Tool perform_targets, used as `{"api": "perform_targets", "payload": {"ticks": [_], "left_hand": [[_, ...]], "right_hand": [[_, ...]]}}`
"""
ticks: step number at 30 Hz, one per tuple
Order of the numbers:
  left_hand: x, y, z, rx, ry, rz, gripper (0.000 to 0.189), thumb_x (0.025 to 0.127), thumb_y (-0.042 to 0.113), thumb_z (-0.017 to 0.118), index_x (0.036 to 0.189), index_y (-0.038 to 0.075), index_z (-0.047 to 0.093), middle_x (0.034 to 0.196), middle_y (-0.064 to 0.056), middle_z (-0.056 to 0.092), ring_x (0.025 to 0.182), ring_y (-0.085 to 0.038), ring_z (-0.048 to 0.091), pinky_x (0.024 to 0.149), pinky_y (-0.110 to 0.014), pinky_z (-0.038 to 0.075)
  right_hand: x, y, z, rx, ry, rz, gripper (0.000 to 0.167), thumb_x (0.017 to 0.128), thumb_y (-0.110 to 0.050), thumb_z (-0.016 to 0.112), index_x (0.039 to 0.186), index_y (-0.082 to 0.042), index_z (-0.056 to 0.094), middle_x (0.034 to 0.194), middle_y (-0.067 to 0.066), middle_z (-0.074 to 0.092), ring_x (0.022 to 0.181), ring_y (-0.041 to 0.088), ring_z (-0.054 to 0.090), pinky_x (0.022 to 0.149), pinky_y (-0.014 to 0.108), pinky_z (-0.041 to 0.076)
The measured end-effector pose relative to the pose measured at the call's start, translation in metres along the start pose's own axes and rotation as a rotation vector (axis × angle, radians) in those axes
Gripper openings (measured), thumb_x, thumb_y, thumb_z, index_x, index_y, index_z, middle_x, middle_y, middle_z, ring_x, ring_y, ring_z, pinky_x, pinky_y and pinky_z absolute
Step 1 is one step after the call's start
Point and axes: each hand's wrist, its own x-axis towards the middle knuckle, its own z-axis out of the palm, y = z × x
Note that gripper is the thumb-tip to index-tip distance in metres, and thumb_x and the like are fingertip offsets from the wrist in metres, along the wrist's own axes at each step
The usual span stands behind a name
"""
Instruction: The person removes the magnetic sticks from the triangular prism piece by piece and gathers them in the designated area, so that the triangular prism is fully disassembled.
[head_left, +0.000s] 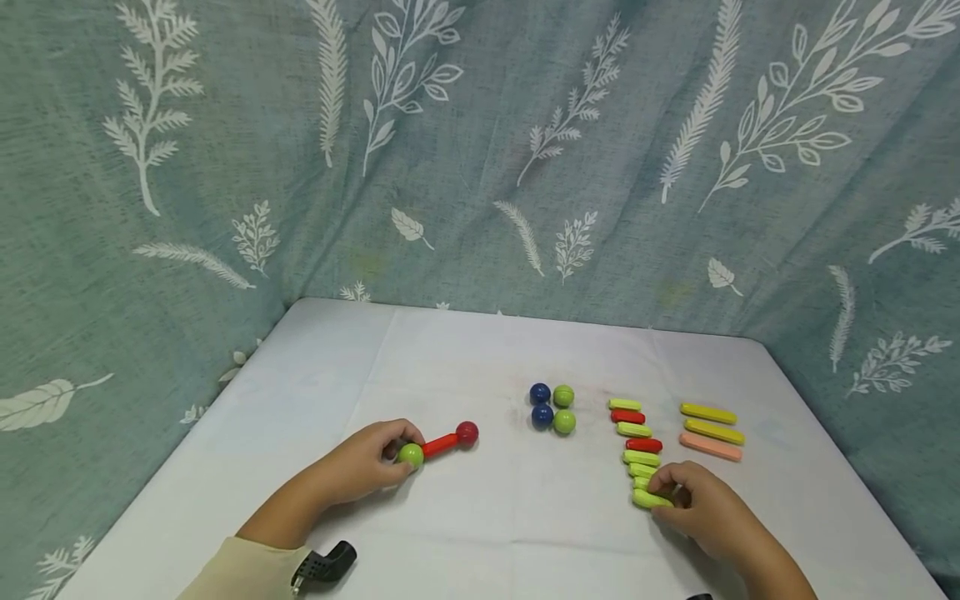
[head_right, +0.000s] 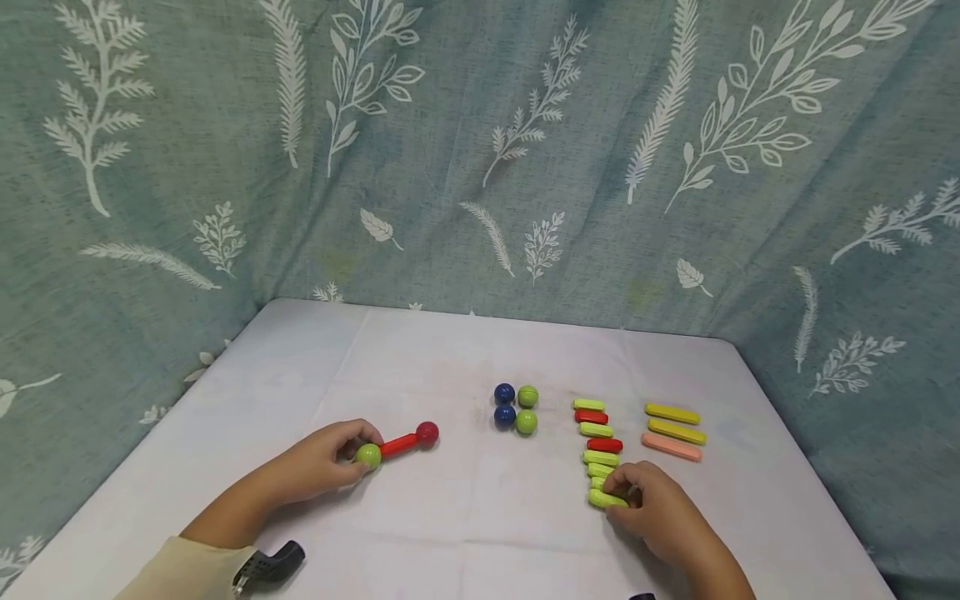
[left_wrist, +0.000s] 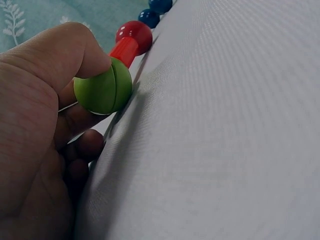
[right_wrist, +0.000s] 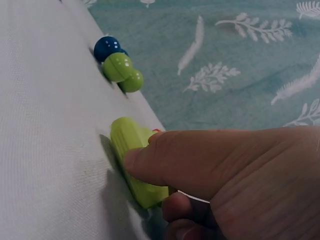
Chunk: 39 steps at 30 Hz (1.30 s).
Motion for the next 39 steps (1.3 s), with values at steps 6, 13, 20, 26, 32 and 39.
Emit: {"api": "perform_targets", "payload": {"ticks": [6,13,20,26,32,39], "left_hand": [[0.000,0.000,0.000,0.000,0.005,0.011,0.022,0.093,0.013,0.075,0.112,0.022,0.069,0.099,0.003,0.063,0.092,-0.020,0.054,0.078,-0.027,0.046],[0.000,-0.002,0.001,0.006,-0.003,0.019,0.024,0.094,0.012,0.073,0.114,0.027,0.071,0.111,0.006,0.066,0.098,-0.019,0.054,0.084,-0.029,0.047],[0.001,-0.005,0.000,0.002,-0.016,0.022,0.032,0.094,0.012,0.072,0.120,0.030,0.073,0.122,0.008,0.068,0.105,-0.018,0.055,0.089,-0.029,0.048],[0.000,-0.006,-0.001,0.001,-0.024,0.030,0.032,0.094,0.015,0.073,0.121,0.032,0.074,0.124,0.009,0.068,0.110,-0.019,0.055,0.095,-0.033,0.047],[-0.001,-0.005,-0.002,-0.009,-0.024,0.028,0.032,0.094,0.014,0.073,0.120,0.032,0.074,0.124,0.009,0.068,0.112,-0.019,0.055,0.096,-0.034,0.047],[0.001,-0.005,-0.001,-0.005,-0.018,0.032,0.033,0.092,0.011,0.071,0.118,0.032,0.074,0.120,0.008,0.068,0.107,-0.020,0.054,0.091,-0.031,0.047]], "right_hand": [[0.001,0.001,0.001,-0.014,0.011,-0.034,0.025,0.084,-0.005,0.085,0.102,-0.016,0.070,0.100,0.000,0.061,0.085,0.018,0.053,0.067,0.028,0.046],[0.001,0.000,0.001,-0.015,0.052,0.001,0.029,0.083,-0.024,0.090,0.104,-0.016,0.070,0.094,0.000,0.064,0.082,0.018,0.054,0.066,0.031,0.046],[0.000,-0.007,0.007,0.010,0.110,0.000,0.030,0.086,-0.031,0.087,0.106,-0.015,0.071,0.087,0.000,0.060,0.077,0.017,0.053,0.059,0.028,0.044],[-0.002,-0.023,0.017,0.038,0.125,-0.048,0.021,0.089,-0.026,0.084,0.104,-0.016,0.072,0.082,0.000,0.058,0.072,0.016,0.052,0.057,0.027,0.043],[-0.004,-0.046,0.031,0.137,0.087,-0.091,0.010,0.092,-0.020,0.081,0.098,-0.020,0.073,0.079,0.000,0.057,0.068,0.016,0.053,0.056,0.027,0.045],[-0.004,-0.064,0.048,0.193,-0.233,-0.240,0.013,0.097,-0.029,0.076,0.103,-0.018,0.072,0.086,0.000,0.063,0.070,0.015,0.058,0.056,0.028,0.049]]}}
